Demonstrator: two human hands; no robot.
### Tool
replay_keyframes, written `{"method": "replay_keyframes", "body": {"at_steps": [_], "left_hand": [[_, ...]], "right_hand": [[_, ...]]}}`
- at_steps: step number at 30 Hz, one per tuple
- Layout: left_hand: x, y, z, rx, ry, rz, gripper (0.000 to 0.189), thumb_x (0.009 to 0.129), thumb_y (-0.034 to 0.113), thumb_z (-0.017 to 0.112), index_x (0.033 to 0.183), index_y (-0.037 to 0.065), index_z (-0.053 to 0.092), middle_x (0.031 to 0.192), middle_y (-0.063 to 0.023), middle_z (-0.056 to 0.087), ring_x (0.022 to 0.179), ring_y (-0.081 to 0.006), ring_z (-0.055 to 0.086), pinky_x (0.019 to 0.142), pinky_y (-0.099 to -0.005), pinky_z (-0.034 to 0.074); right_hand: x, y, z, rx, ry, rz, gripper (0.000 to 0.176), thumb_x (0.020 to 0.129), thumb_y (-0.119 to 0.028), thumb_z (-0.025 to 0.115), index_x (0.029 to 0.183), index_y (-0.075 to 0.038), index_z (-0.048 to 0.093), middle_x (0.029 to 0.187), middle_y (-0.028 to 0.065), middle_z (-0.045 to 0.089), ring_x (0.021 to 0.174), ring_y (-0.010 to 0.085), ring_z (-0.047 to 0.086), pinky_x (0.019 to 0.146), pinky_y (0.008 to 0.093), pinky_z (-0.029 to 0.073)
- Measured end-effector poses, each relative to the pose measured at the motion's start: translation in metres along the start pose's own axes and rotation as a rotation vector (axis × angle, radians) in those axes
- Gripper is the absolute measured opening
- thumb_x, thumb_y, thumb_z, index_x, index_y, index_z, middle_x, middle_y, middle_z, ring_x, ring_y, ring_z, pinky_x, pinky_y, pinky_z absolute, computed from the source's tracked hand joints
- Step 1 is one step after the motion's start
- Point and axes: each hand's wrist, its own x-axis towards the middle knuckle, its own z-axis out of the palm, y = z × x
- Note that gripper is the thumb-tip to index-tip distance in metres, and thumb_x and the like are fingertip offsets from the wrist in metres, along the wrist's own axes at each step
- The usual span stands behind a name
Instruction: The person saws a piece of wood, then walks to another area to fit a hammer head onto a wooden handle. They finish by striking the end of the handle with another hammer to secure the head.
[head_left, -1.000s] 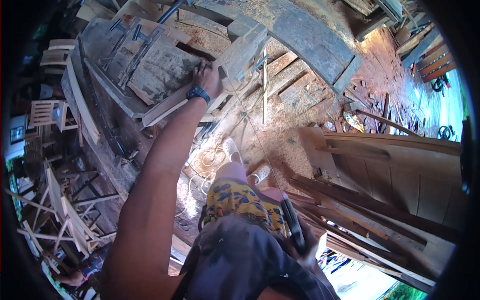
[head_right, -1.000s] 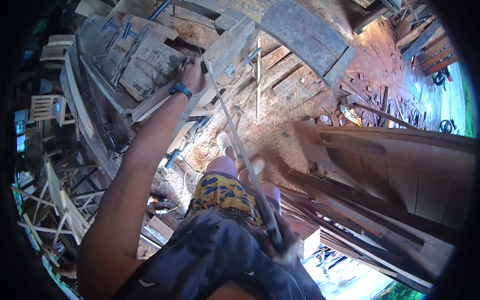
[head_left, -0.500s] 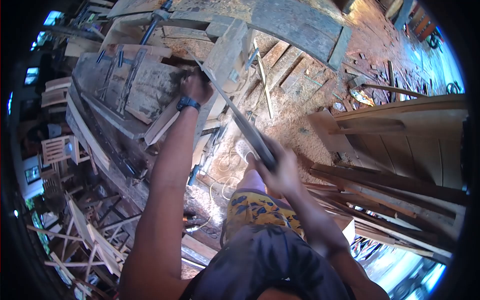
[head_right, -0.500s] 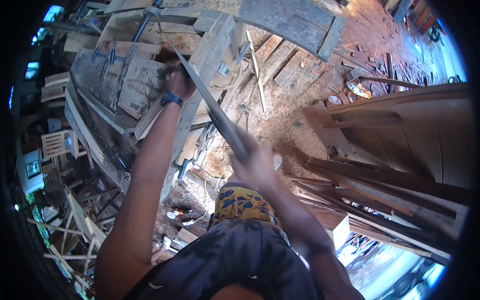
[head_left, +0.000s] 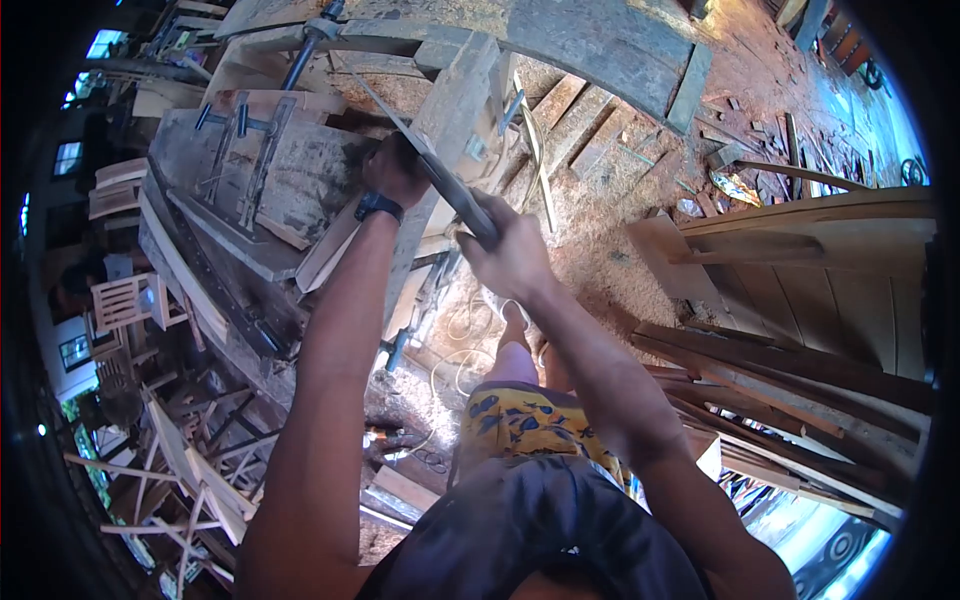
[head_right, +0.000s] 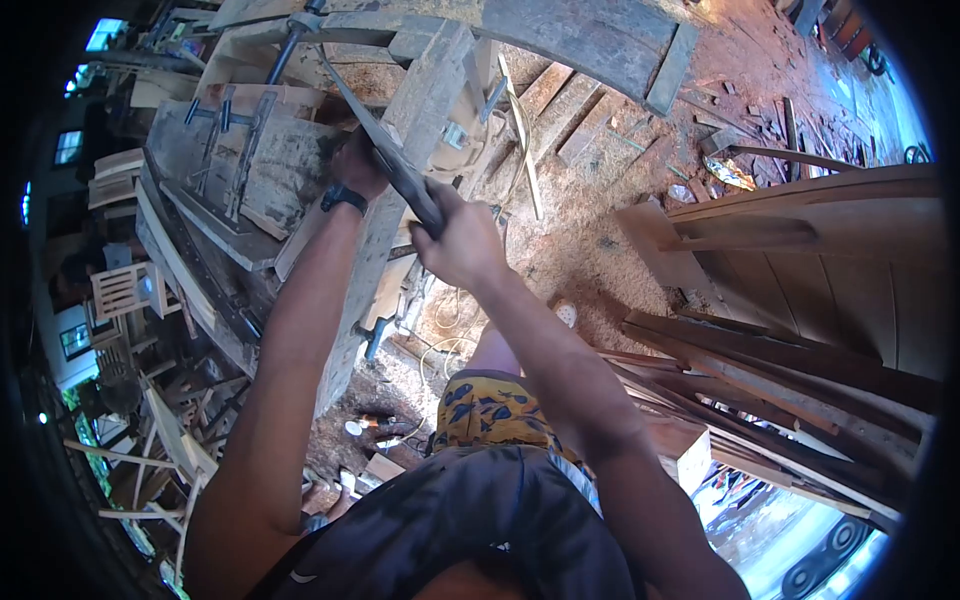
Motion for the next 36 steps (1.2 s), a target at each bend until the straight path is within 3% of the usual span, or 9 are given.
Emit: {"method": "replay_keyframes", "body": {"at_steps": [3, 6, 8, 9, 12, 15, 21, 28, 36], "left_hand": [[0.003, -0.010, 0.013, 0.052, 0.111, 0.102, 0.046, 0.079, 0.021, 0.071, 0.117, 0.000, 0.058, 0.107, -0.0222, 0.071, 0.107, -0.0419, 0.068, 0.102, -0.0531, 0.048], [0.012, -0.012, 0.018, 0.107, 0.047, -0.007, 0.044, 0.078, 0.022, 0.072, 0.114, 0.000, 0.057, 0.104, -0.0236, 0.071, 0.108, -0.0409, 0.067, 0.101, -0.0533, 0.047], [0.010, -0.017, 0.020, 0.039, 0.081, 0.070, 0.043, 0.077, 0.021, 0.073, 0.111, 0.001, 0.056, 0.103, -0.0253, 0.071, 0.107, -0.0408, 0.067, 0.101, -0.0524, 0.046], [0.007, -0.010, 0.014, 0.049, 0.086, 0.049, 0.041, 0.077, 0.020, 0.073, 0.109, 0.002, 0.056, 0.104, -0.0252, 0.071, 0.104, -0.0416, 0.067, 0.101, -0.0510, 0.046], [0.007, -0.010, 0.010, 0.043, 0.035, 0.034, 0.042, 0.078, 0.021, 0.072, 0.111, 0.001, 0.057, 0.107, -0.0264, 0.071, 0.105, -0.0417, 0.067, 0.103, -0.0504, 0.046], [0.007, -0.009, 0.012, 0.056, 0.028, -0.013, 0.044, 0.079, 0.022, 0.071, 0.116, 0.002, 0.058, 0.112, -0.0246, 0.072, 0.110, -0.0419, 0.067, 0.104, -0.0515, 0.047], [0.004, -0.009, 0.011, 0.020, 0.008, -0.046, 0.046, 0.081, 0.022, 0.071, 0.122, 0.007, 0.059, 0.119, -0.0211, 0.072, 0.115, -0.0435, 0.066, 0.102, -0.0530, 0.052], [0.007, -0.006, 0.009, 0.080, 0.019, -0.029, 0.046, 0.081, 0.026, 0.074, 0.115, 0.003, 0.055, 0.111, -0.0263, 0.071, 0.106, -0.0437, 0.068, 0.097, -0.0539, 0.050], [0.007, -0.008, 0.009, 0.120, -0.012, -0.065, 0.055, 0.081, 0.032, 0.075, 0.123, 0.002, 0.056, 0.111, -0.0250, 0.072, 0.109, -0.0454, 0.067, 0.100, -0.0555, 0.050]], "right_hand": [[-0.055, 0.004, -0.030, -0.062, -0.013, -0.045, 0.068, 0.083, -0.017, 0.070, 0.147, -0.003, 0.052, 0.087, 0.0299, 0.071, 0.079, 0.0480, 0.071, 0.079, 0.0475, 0.060], [-0.189, 0.003, -0.101, 0.007, -0.015, -0.061, 0.073, 0.080, -0.004, 0.064, 0.152, -0.004, 0.049, 0.104, 0.0203, 0.075, 0.077, 0.0311, 0.076, 0.072, 0.0388, 0.060], [-0.264, 0.014, -0.138, -0.099, -0.058, -0.104, 0.069, 0.080, -0.002, 0.064, 0.146, 0.008, 0.048, 0.102, 0.0266, 0.074, 0.075, 0.0314, 0.076, 0.071, 0.0365, 0.060], [-0.284, -0.010, -0.155, -0.048, -0.162, 0.138, 0.064, 0.083, 0.000, 0.059, 0.145, 0.011, 0.047, 0.132, 0.0298, 0.065, 0.117, 0.0345, 0.070, 0.102, 0.0397, 0.054], [-0.247, 0.002, -0.135, -0.110, -0.044, -0.126, 0.071, 0.080, -0.003, 0.064, 0.148, 0.005, 0.048, 0.090, 0.0257, 0.073, 0.075, 0.0338, 0.077, 0.068, 0.0382, 0.060], [-0.137, 0.024, -0.070, -0.015, -0.055, -0.044, 0.070, 0.081, -0.006, 0.067, 0.149, -0.002, 0.050, 0.076, 0.0185, 0.072, 0.070, 0.0313, 0.076, 0.066, 0.0354, 0.058], [-0.049, 0.003, -0.026, 0.007, 0.023, -0.015, 0.061, 0.083, -0.017, 0.070, 0.140, 0.000, 0.056, 0.087, 0.0294, 0.071, 0.078, 0.0430, 0.074, 0.075, 0.0493, 0.060], [-0.271, -0.009, -0.151, -0.108, -0.111, 0.049, 0.069, 0.083, -0.002, 0.062, 0.150, 0.005, 0.046, 0.118, 0.0252, 0.073, 0.104, 0.0319, 0.076, 0.086, 0.0372, 0.060], [-0.011, 0.017, -0.011, 0.037, 0.038, -0.054, 0.057, 0.085, -0.017, 0.071, 0.137, 0.002, 0.059, 0.092, 0.0230, 0.075, 0.084, 0.0290, 0.076, 0.079, 0.0376, 0.059]]}}
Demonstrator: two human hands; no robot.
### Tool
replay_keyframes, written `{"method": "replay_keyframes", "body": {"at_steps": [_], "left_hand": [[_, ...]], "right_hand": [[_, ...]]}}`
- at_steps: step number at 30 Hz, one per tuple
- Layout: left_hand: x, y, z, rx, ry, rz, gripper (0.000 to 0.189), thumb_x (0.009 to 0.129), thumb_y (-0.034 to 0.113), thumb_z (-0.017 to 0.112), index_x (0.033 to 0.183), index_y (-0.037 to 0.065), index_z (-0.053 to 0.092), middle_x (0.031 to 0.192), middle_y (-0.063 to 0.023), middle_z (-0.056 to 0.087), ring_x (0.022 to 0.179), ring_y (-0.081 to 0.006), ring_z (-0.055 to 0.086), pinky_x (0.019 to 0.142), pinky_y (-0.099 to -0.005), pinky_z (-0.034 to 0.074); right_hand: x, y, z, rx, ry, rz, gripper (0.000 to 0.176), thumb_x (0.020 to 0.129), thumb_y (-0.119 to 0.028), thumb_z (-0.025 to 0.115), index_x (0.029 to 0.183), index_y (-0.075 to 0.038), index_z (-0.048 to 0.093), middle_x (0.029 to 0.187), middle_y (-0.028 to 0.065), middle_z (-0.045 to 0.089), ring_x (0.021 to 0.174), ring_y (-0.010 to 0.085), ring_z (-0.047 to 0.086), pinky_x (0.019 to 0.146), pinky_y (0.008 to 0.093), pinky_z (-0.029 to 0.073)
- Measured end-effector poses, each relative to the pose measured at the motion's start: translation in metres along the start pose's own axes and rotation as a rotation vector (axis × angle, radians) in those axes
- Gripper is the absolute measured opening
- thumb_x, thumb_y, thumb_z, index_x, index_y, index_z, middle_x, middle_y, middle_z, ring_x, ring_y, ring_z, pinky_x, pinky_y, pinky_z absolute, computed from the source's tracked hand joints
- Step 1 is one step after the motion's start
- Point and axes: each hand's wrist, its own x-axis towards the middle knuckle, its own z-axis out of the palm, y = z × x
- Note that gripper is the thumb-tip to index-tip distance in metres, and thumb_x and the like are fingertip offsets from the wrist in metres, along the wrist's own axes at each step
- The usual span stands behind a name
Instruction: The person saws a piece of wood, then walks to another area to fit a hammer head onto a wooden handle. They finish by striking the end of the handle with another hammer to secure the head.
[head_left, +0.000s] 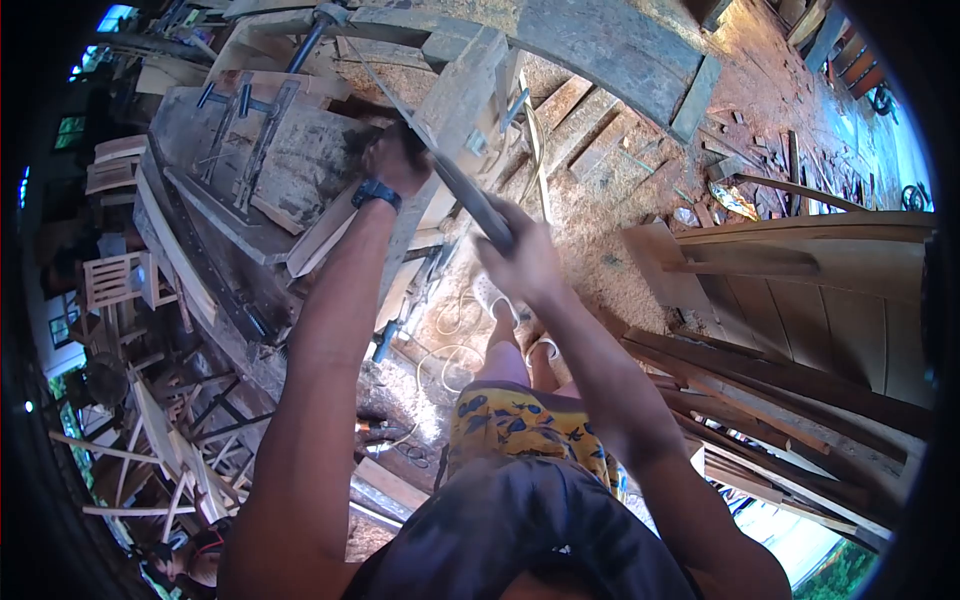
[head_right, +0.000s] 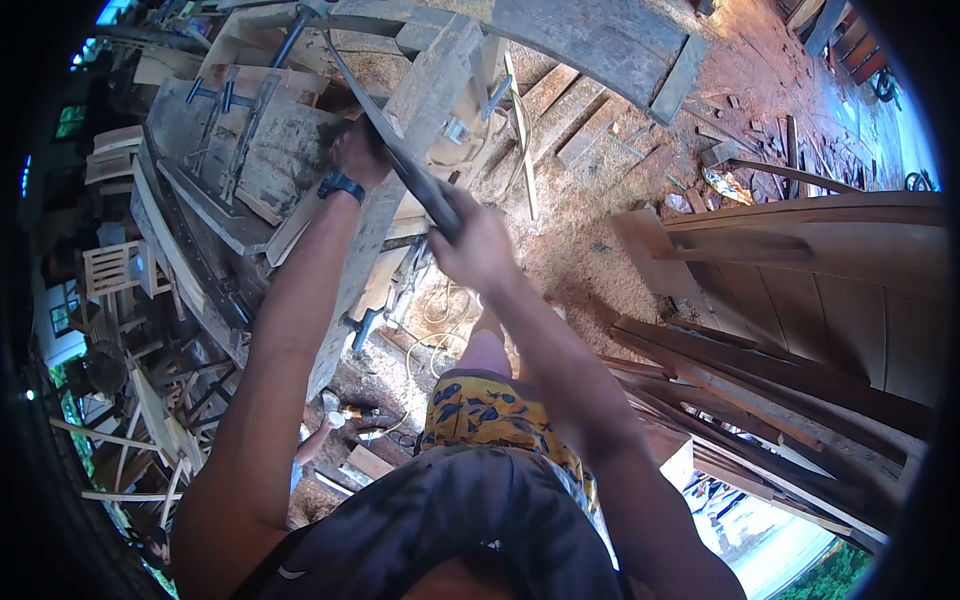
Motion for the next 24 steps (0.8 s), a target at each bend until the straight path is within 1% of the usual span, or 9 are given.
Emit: {"method": "replay_keyframes", "body": {"at_steps": [3, 6, 10, 13, 15, 18, 19, 21, 24], "left_hand": [[-0.008, 0.006, -0.013, -0.149, 0.029, 0.064, 0.055, 0.083, 0.034, 0.074, 0.124, 0.001, 0.057, 0.113, -0.0253, 0.072, 0.112, -0.0467, 0.066, 0.100, -0.0557, 0.051], [0.002, -0.001, 0.007, -0.020, 0.016, -0.008, 0.053, 0.082, 0.033, 0.075, 0.120, 0.001, 0.058, 0.112, -0.0249, 0.072, 0.110, -0.0464, 0.066, 0.099, -0.0551, 0.051], [0.000, 0.001, 0.002, -0.059, 0.055, 0.054, 0.046, 0.081, 0.029, 0.075, 0.113, 0.002, 0.056, 0.108, -0.0247, 0.072, 0.103, -0.0455, 0.067, 0.097, -0.0537, 0.050], [0.003, -0.012, 0.014, -0.055, 0.067, 0.094, 0.045, 0.080, 0.028, 0.074, 0.112, 0.003, 0.056, 0.107, -0.0250, 0.072, 0.102, -0.0448, 0.067, 0.096, -0.0530, 0.050], [0.005, -0.012, 0.017, -0.060, 0.079, 0.072, 0.046, 0.081, 0.030, 0.074, 0.114, 0.003, 0.059, 0.109, -0.0242, 0.072, 0.104, -0.0441, 0.068, 0.096, -0.0531, 0.051], [0.004, -0.003, 0.003, -0.063, -0.016, 0.044, 0.046, 0.081, 0.032, 0.074, 0.116, 0.004, 0.062, 0.111, -0.0229, 0.072, 0.107, -0.0446, 0.068, 0.097, -0.0532, 0.053], [-0.006, 0.009, -0.016, -0.126, -0.005, 0.023, 0.046, 0.081, 0.032, 0.074, 0.115, 0.003, 0.064, 0.112, -0.0217, 0.073, 0.110, -0.0455, 0.068, 0.097, -0.0528, 0.054], [-0.007, 0.008, -0.010, -0.090, -0.027, -0.011, 0.046, 0.081, 0.032, 0.074, 0.115, 0.003, 0.063, 0.111, -0.0224, 0.073, 0.108, -0.0457, 0.068, 0.097, -0.0531, 0.054], [0.003, -0.003, 0.007, -0.037, 0.010, -0.013, 0.046, 0.081, 0.030, 0.074, 0.116, 0.004, 0.061, 0.109, -0.0235, 0.073, 0.106, -0.0461, 0.068, 0.095, -0.0539, 0.053]], "right_hand": [[0.004, -0.020, 0.002, -0.024, -0.041, 0.041, 0.062, 0.083, -0.019, 0.071, 0.141, -0.002, 0.057, 0.087, 0.0270, 0.072, 0.080, 0.0437, 0.073, 0.080, 0.0447, 0.060], [-0.119, -0.002, -0.060, -0.089, -0.120, 0.091, 0.069, 0.084, -0.014, 0.065, 0.151, -0.005, 0.049, 0.101, 0.0245, 0.073, 0.092, 0.0413, 0.073, 0.084, 0.0443, 0.059], [-0.244, -0.027, -0.143, -0.137, -0.118, 0.031, 0.072, 0.078, -0.004, 0.062, 0.148, 0.006, 0.049, 0.092, 0.0217, 0.074, 0.074, 0.0299, 0.075, 0.068, 0.0348, 0.059], [-0.222, -0.022, -0.136, -0.091, -0.109, 0.025, 0.071, 0.078, -0.003, 0.061, 0.147, 0.004, 0.050, 0.086, 0.0206, 0.074, 0.066, 0.0290, 0.074, 0.065, 0.0357, 0.059], [-0.142, -0.002, -0.093, -0.068, -0.049, -0.135, 0.067, 0.080, -0.005, 0.060, 0.145, 0.004, 0.053, 0.081, 0.0205, 0.073, 0.065, 0.0295, 0.074, 0.064, 0.0355, 0.059], [-0.011, 0.005, -0.017, -0.018, -0.102, 0.058, 0.064, 0.082, -0.016, 0.067, 0.143, -0.001, 0.055, 0.079, 0.0249, 0.072, 0.075, 0.0380, 0.075, 0.074, 0.0451, 0.061], [0.014, 0.002, 0.001, -0.030, -0.060, 0.006, 0.060, 0.084, -0.016, 0.068, 0.141, 0.000, 0.057, 0.079, 0.0237, 0.071, 0.073, 0.0338, 0.074, 0.073, 0.0420, 0.060], [0.007, 0.002, 0.007, -0.035, -0.018, -0.027, 0.056, 0.086, -0.017, 0.069, 0.138, 0.001, 0.059, 0.080, 0.0225, 0.071, 0.070, 0.0296, 0.073, 0.072, 0.0390, 0.058], [-0.086, -0.013, -0.051, 0.010, -0.085, 0.081, 0.070, 0.080, -0.013, 0.064, 0.149, -0.006, 0.052, 0.086, 0.0261, 0.072, 0.076, 0.0409, 0.074, 0.074, 0.0442, 0.061]]}}
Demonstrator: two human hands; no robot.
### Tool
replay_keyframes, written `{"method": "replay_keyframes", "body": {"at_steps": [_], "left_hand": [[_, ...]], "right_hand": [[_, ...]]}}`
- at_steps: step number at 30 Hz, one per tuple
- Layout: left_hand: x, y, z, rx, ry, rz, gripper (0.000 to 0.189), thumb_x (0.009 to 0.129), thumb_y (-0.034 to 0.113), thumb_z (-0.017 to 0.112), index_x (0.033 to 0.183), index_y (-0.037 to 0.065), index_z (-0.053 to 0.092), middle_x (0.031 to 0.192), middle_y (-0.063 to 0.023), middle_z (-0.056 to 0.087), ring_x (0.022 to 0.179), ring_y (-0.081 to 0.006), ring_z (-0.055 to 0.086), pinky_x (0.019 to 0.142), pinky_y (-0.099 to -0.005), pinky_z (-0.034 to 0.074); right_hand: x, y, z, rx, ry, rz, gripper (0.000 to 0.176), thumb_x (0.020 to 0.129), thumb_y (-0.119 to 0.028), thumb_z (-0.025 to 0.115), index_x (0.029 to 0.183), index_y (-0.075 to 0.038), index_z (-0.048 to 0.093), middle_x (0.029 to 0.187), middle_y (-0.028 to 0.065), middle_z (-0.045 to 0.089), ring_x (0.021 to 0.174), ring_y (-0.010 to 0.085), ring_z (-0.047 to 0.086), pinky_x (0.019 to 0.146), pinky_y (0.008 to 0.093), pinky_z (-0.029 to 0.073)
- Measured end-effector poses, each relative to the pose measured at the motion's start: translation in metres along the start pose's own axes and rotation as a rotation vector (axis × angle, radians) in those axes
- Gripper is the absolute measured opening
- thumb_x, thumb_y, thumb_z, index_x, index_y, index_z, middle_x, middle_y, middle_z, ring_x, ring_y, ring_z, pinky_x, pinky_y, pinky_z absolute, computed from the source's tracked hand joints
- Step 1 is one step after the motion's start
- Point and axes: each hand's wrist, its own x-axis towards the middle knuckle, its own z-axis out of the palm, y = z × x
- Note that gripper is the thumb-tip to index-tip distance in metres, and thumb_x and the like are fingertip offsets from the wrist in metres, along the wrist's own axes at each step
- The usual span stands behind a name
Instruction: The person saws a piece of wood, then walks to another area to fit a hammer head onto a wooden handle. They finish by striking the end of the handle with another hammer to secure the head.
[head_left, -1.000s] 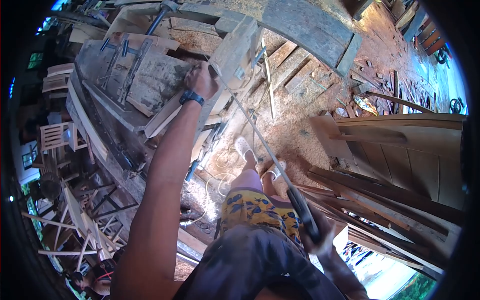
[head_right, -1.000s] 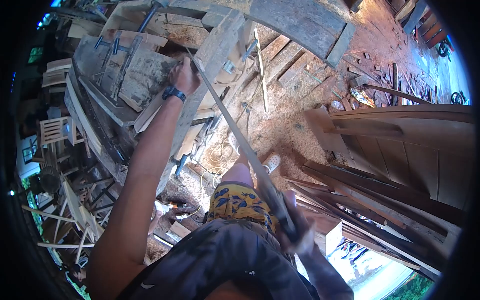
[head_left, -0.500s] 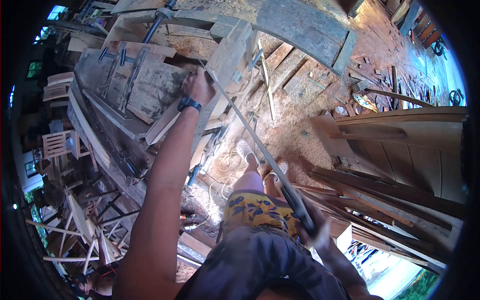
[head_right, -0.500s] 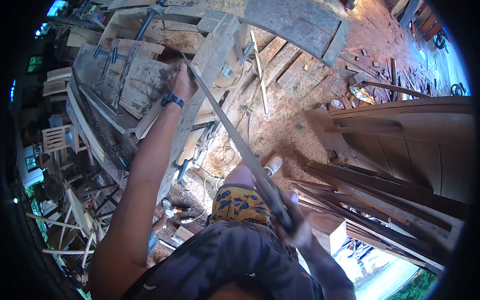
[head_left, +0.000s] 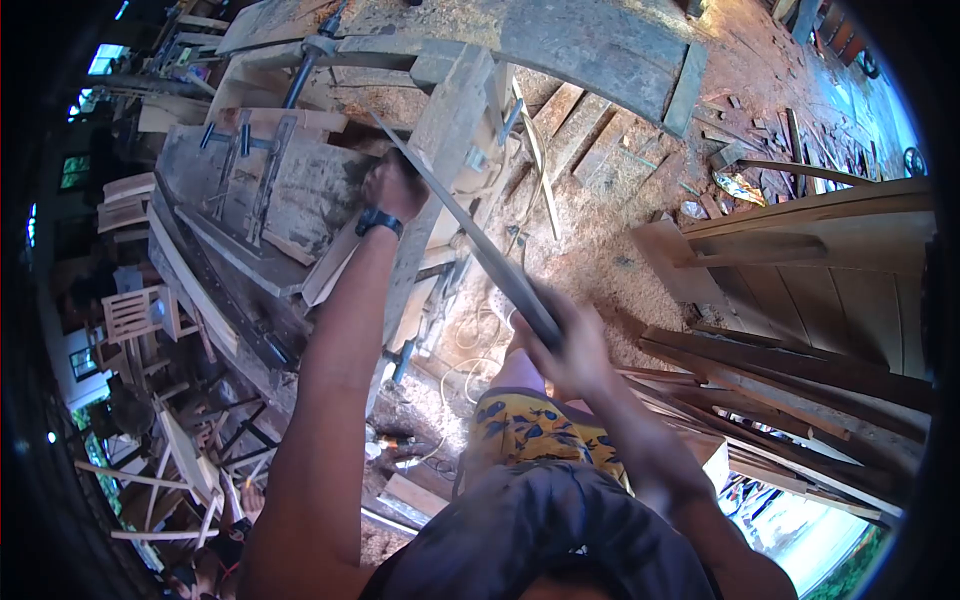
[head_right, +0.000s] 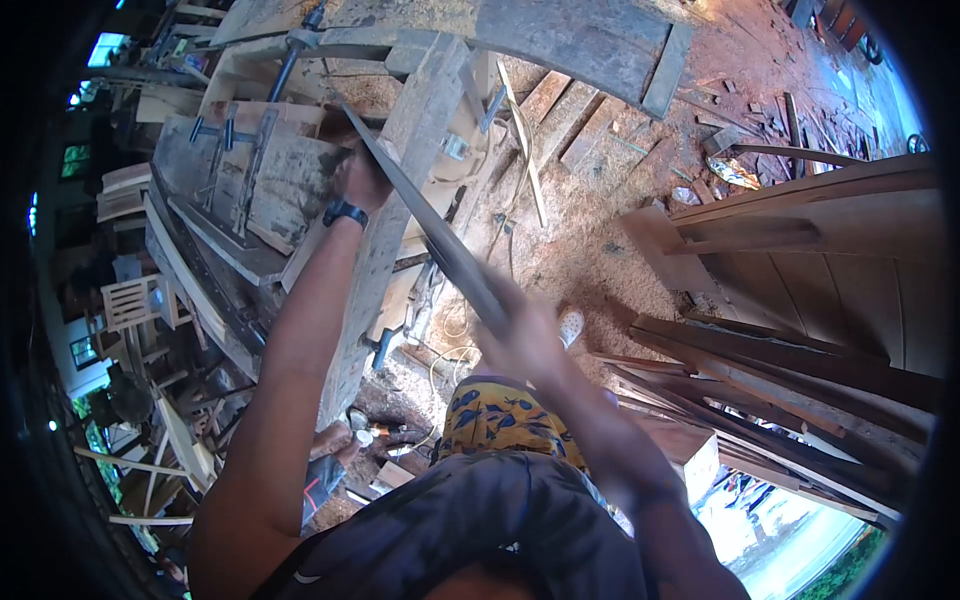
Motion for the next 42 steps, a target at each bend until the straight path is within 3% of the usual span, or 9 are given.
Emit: {"method": "replay_keyframes", "body": {"at_steps": [6, 8, 11, 14, 21, 23, 29, 33, 42], "left_hand": [[0.000, 0.005, -0.007, -0.002, -0.046, 0.003, 0.048, 0.080, 0.028, 0.074, 0.119, 0.004, 0.058, 0.109, -0.0245, 0.072, 0.105, -0.0467, 0.067, 0.093, -0.0549, 0.052], [0.000, 0.001, -0.007, -0.009, -0.061, -0.012, 0.050, 0.080, 0.028, 0.074, 0.121, 0.003, 0.058, 0.110, -0.0244, 0.072, 0.106, -0.0466, 0.067, 0.094, -0.0548, 0.052], [-0.003, -0.001, 0.001, -0.007, -0.008, 0.005, 0.053, 0.082, 0.031, 0.074, 0.126, 0.006, 0.058, 0.113, -0.0245, 0.072, 0.111, -0.0459, 0.066, 0.096, -0.0550, 0.052], [0.001, 0.001, -0.009, -0.048, 0.031, 0.024, 0.056, 0.082, 0.047, 0.075, 0.126, 0.016, 0.061, 0.110, -0.0186, 0.074, 0.104, -0.0459, 0.069, 0.092, -0.0553, 0.055], [0.012, -0.023, 0.029, -0.309, -0.099, -0.138, 0.022, 0.087, 0.018, 0.063, 0.099, 0.001, 0.069, 0.092, -0.0254, 0.074, 0.095, -0.0419, 0.071, 0.085, -0.0549, 0.054], [-0.005, 0.002, -0.022, -0.052, -0.138, 0.017, 0.049, 0.082, 0.015, 0.064, 0.128, -0.002, 0.056, 0.122, -0.0296, 0.067, 0.120, -0.0428, 0.064, 0.107, -0.0574, 0.042], [-0.002, -0.007, -0.003, -0.055, 0.047, 0.082, 0.052, 0.071, 0.016, 0.072, 0.119, 0.001, 0.059, 0.113, -0.0230, 0.071, 0.110, -0.0380, 0.069, 0.108, -0.0492, 0.047], [-0.005, -0.005, -0.019, -0.064, -0.014, 0.015, 0.046, 0.071, 0.017, 0.073, 0.113, 0.002, 0.062, 0.112, -0.0212, 0.072, 0.109, -0.0386, 0.070, 0.102, -0.0497, 0.051], [0.000, -0.005, -0.003, -0.035, 0.077, 0.083, 0.039, 0.080, 0.017, 0.071, 0.114, 0.005, 0.057, 0.106, -0.0236, 0.072, 0.103, -0.0445, 0.068, 0.092, -0.0557, 0.051]], "right_hand": [[-0.164, 0.007, -0.080, -0.156, 0.021, -0.132, 0.073, 0.078, -0.003, 0.062, 0.149, 0.003, 0.049, 0.084, 0.0195, 0.073, 0.062, 0.0267, 0.072, 0.062, 0.0356, 0.058], [-0.121, -0.002, -0.073, -0.121, -0.084, 0.024, 0.068, 0.077, 0.002, 0.060, 0.143, 0.011, 0.051, 0.114, 0.0262, 0.073, 0.098, 0.0304, 0.077, 0.089, 0.0375, 0.059], [0.022, 0.026, -0.002, -0.034, -0.018, -0.047, 0.060, 0.083, -0.007, 0.066, 0.142, -0.001, 0.058, 0.092, 0.0193, 0.075, 0.071, 0.0209, 0.072, 0.070, 0.0361, 0.058], [0.120, 0.013, 0.056, -0.028, 0.067, -0.109, 0.062, 0.083, -0.025, 0.072, 0.139, -0.004, 0.059, 0.083, 0.0294, 0.070, 0.081, 0.0448, 0.072, 0.081, 0.0477, 0.059], [-0.125, 0.028, -0.030, 0.370, 0.147, 0.000, 0.055, 0.082, 0.005, 0.056, 0.137, 0.014, 0.055, 0.127, 0.0275, 0.068, 0.119, 0.0272, 0.068, 0.101, 0.0371, 0.053], [-0.159, 0.011, -0.072, -0.047, 0.025, 0.056, 0.059, 0.079, 0.000, 0.056, 0.136, 0.015, 0.055, 0.123, 0.0302, 0.070, 0.110, 0.0269, 0.071, 0.094, 0.0343, 0.054], [-0.007, 0.024, -0.001, 0.012, 0.079, -0.211, 0.041, 0.090, -0.019, 0.063, 0.122, 0.006, 0.063, 0.083, 0.0034, 0.060, 0.073, 0.0100, 0.056, 0.064, 0.0283, 0.045], [0.127, 0.011, 0.059, 0.037, 0.070, -0.237, 0.037, 0.090, -0.012, 0.070, 0.122, 0.006, 0.067, 0.074, 0.0137, 0.068, 0.063, 0.0180, 0.061, 0.060, 0.0353, 0.050], [-0.128, -0.034, -0.078, -0.150, 0.019, -0.151, 0.061, 0.077, -0.005, 0.061, 0.135, 0.012, 0.058, 0.108, 0.0264, 0.073, 0.096, 0.0313, 0.075, 0.089, 0.0397, 0.058]]}}
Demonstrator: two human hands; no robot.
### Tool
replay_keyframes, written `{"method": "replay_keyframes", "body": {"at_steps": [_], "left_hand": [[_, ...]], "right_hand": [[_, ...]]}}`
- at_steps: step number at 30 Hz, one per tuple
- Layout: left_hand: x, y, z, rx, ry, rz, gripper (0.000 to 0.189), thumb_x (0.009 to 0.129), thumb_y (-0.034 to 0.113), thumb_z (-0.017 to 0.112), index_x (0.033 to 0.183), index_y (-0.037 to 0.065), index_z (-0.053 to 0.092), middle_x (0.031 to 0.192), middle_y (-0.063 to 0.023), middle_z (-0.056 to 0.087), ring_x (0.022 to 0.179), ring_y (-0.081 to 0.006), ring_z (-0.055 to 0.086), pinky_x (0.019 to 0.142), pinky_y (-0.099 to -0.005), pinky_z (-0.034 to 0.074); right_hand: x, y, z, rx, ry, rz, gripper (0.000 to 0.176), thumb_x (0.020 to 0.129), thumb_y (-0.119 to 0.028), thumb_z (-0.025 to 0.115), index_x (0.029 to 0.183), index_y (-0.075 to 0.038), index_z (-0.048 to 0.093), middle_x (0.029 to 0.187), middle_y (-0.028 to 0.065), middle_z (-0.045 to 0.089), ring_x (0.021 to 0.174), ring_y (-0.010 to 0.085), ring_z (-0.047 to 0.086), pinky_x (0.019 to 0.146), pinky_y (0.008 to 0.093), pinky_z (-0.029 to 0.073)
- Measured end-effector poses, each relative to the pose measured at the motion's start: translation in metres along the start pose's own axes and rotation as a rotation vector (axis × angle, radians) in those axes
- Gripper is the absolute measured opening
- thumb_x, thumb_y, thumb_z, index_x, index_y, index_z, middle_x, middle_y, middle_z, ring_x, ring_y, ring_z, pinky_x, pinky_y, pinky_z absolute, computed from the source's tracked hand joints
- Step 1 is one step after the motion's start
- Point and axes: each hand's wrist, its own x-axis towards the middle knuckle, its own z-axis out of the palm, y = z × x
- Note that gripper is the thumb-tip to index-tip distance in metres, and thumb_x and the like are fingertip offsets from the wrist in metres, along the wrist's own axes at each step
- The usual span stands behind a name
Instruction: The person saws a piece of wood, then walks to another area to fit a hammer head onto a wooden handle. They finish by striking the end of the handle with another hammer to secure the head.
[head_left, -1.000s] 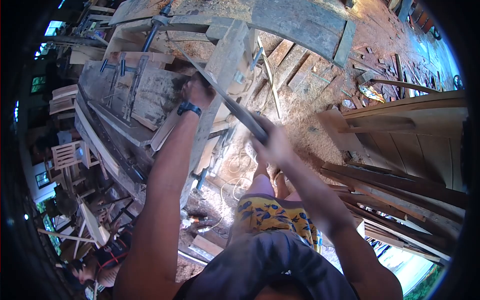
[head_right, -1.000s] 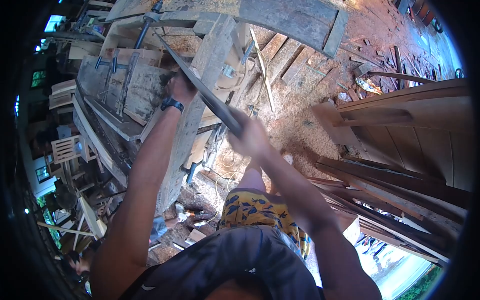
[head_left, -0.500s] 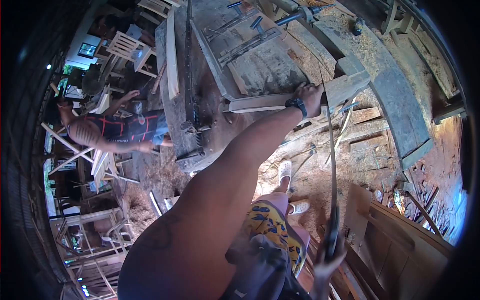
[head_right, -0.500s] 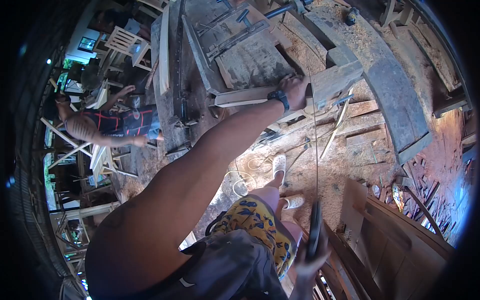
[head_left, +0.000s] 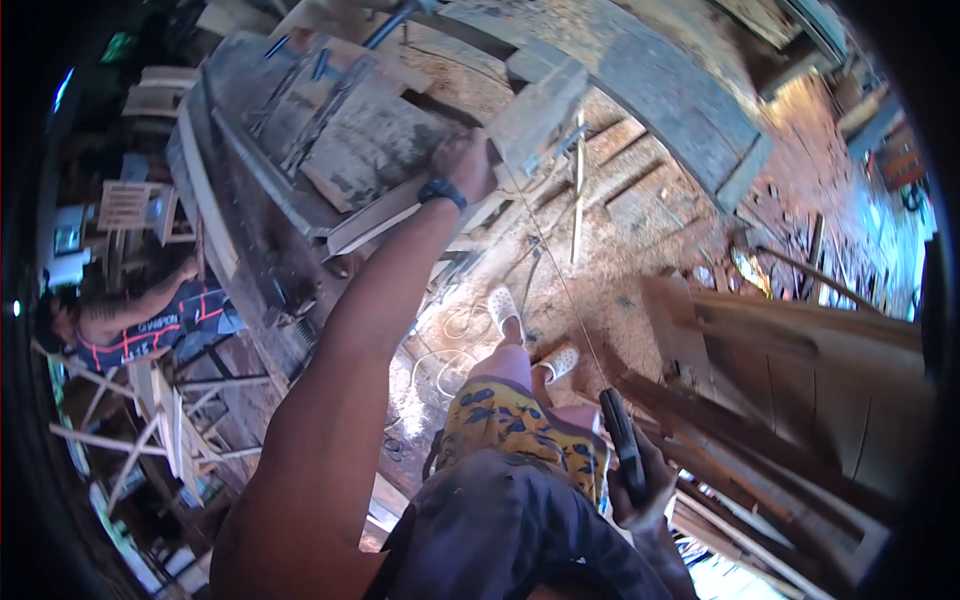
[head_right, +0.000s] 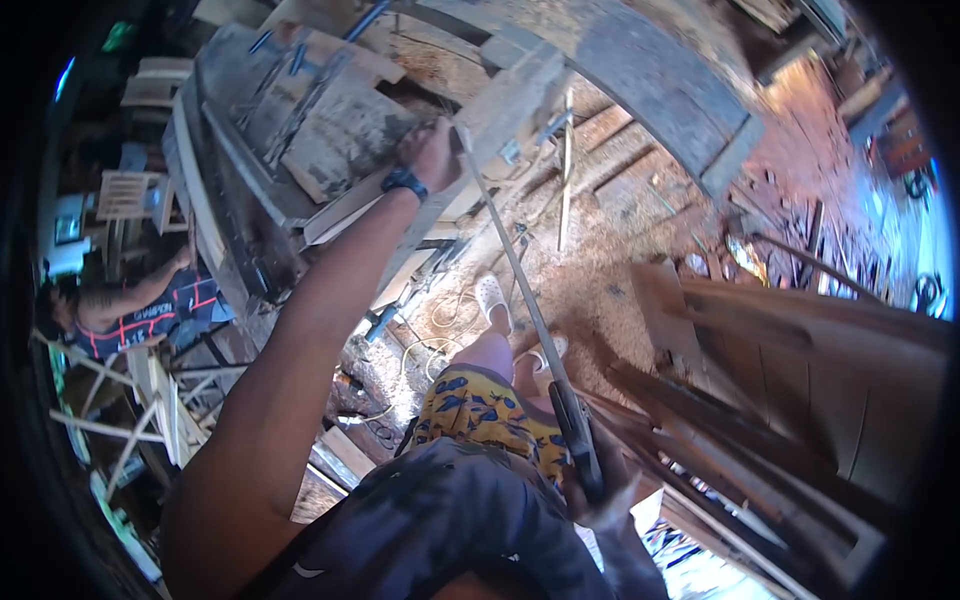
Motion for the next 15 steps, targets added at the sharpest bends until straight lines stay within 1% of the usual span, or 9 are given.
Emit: {"method": "replay_keyframes", "body": {"at_steps": [1, 2, 4, 5, 7, 9, 11, 13, 15], "left_hand": [[-0.001, 0.000, -0.003, -0.008, -0.034, -0.003, 0.040, 0.079, 0.018, 0.071, 0.115, 0.005, 0.056, 0.109, -0.0237, 0.072, 0.105, -0.0444, 0.068, 0.094, -0.0557, 0.051], [0.000, 0.001, -0.006, -0.015, -0.065, -0.005, 0.042, 0.079, 0.018, 0.072, 0.116, 0.006, 0.056, 0.111, -0.0237, 0.071, 0.107, -0.0444, 0.067, 0.095, -0.0557, 0.050], [0.003, -0.007, 0.013, 0.037, -0.025, -0.017, 0.046, 0.081, 0.022, 0.073, 0.121, 0.006, 0.055, 0.108, -0.0240, 0.072, 0.104, -0.0461, 0.067, 0.091, -0.0566, 0.052], [0.002, -0.001, 0.009, 0.062, -0.034, -0.050, 0.048, 0.082, 0.024, 0.073, 0.123, 0.006, 0.055, 0.109, -0.0237, 0.072, 0.105, -0.0460, 0.068, 0.091, -0.0566, 0.053], [0.006, -0.012, 0.019, 0.078, -0.087, -0.054, 0.049, 0.086, 0.033, 0.071, 0.126, 0.008, 0.058, 0.114, -0.0221, 0.072, 0.107, -0.0455, 0.068, 0.092, -0.0560, 0.055], [0.001, -0.002, 0.005, -0.024, -0.013, -0.029, 0.050, 0.088, 0.042, 0.067, 0.124, 0.008, 0.060, 0.115, -0.0218, 0.073, 0.110, -0.0451, 0.067, 0.093, -0.0561, 0.055], [-0.003, 0.006, 0.000, -0.090, -0.015, 0.019, 0.052, 0.088, 0.044, 0.067, 0.124, 0.007, 0.060, 0.115, -0.0227, 0.072, 0.110, -0.0456, 0.067, 0.093, -0.0561, 0.055], [0.006, 0.007, 0.001, 0.023, -0.155, -0.131, 0.051, 0.085, 0.038, 0.069, 0.124, 0.007, 0.055, 0.118, -0.0248, 0.070, 0.116, -0.0458, 0.064, 0.100, -0.0547, 0.050], [0.003, 0.008, -0.003, 0.045, -0.135, -0.091, 0.050, 0.084, 0.036, 0.071, 0.121, 0.005, 0.054, 0.115, -0.0254, 0.070, 0.114, -0.0451, 0.064, 0.100, -0.0538, 0.049]], "right_hand": [[0.005, -0.011, -0.007, -0.015, -0.041, 0.003, 0.062, 0.076, -0.003, 0.060, 0.136, 0.014, 0.056, 0.113, 0.0285, 0.073, 0.103, 0.0328, 0.075, 0.094, 0.0402, 0.057], [0.006, -0.006, -0.002, 0.037, -0.045, 0.141, 0.063, 0.076, -0.001, 0.059, 0.138, 0.013, 0.056, 0.107, 0.0252, 0.075, 0.096, 0.0290, 0.077, 0.090, 0.0364, 0.059], [0.065, 0.010, 0.027, 0.096, -0.013, 0.052, 0.062, 0.080, -0.004, 0.060, 0.141, 0.007, 0.056, 0.089, 0.0167, 0.076, 0.080, 0.0215, 0.077, 0.074, 0.0325, 0.059], [0.105, 0.014, 0.049, 0.144, -0.060, 0.210, 0.062, 0.083, -0.009, 0.063, 0.144, 0.001, 0.056, 0.085, 0.0172, 0.075, 0.077, 0.0235, 0.077, 0.071, 0.0344, 0.059], [0.192, 0.038, 0.102, 0.059, -0.094, 0.237, 0.060, 0.084, -0.019, 0.071, 0.141, -0.001, 0.058, 0.083, 0.0213, 0.074, 0.077, 0.0335, 0.076, 0.073, 0.0420, 0.060], [0.245, 0.035, 0.138, 0.100, 0.036, 0.113, 0.058, 0.084, -0.020, 0.071, 0.138, 0.000, 0.059, 0.082, 0.0275, 0.071, 0.079, 0.0420, 0.073, 0.077, 0.0463, 0.059], [0.233, 0.022, 0.131, 0.086, 0.050, 0.120, 0.057, 0.084, -0.020, 0.070, 0.137, 0.000, 0.059, 0.082, 0.0311, 0.069, 0.082, 0.0455, 0.072, 0.081, 0.0460, 0.060], [0.163, 0.024, 0.096, 0.047, -0.071, 0.223, 0.063, 0.084, -0.018, 0.068, 0.143, 0.000, 0.054, 0.088, 0.0276, 0.073, 0.083, 0.0420, 0.075, 0.080, 0.0464, 0.061], [0.077, 0.021, 0.048, 0.048, -0.041, 0.083, 0.073, 0.080, -0.008, 0.065, 0.151, 0.000, 0.047, 0.092, 0.0240, 0.075, 0.077, 0.0356, 0.077, 0.074, 0.0410, 0.062]]}}
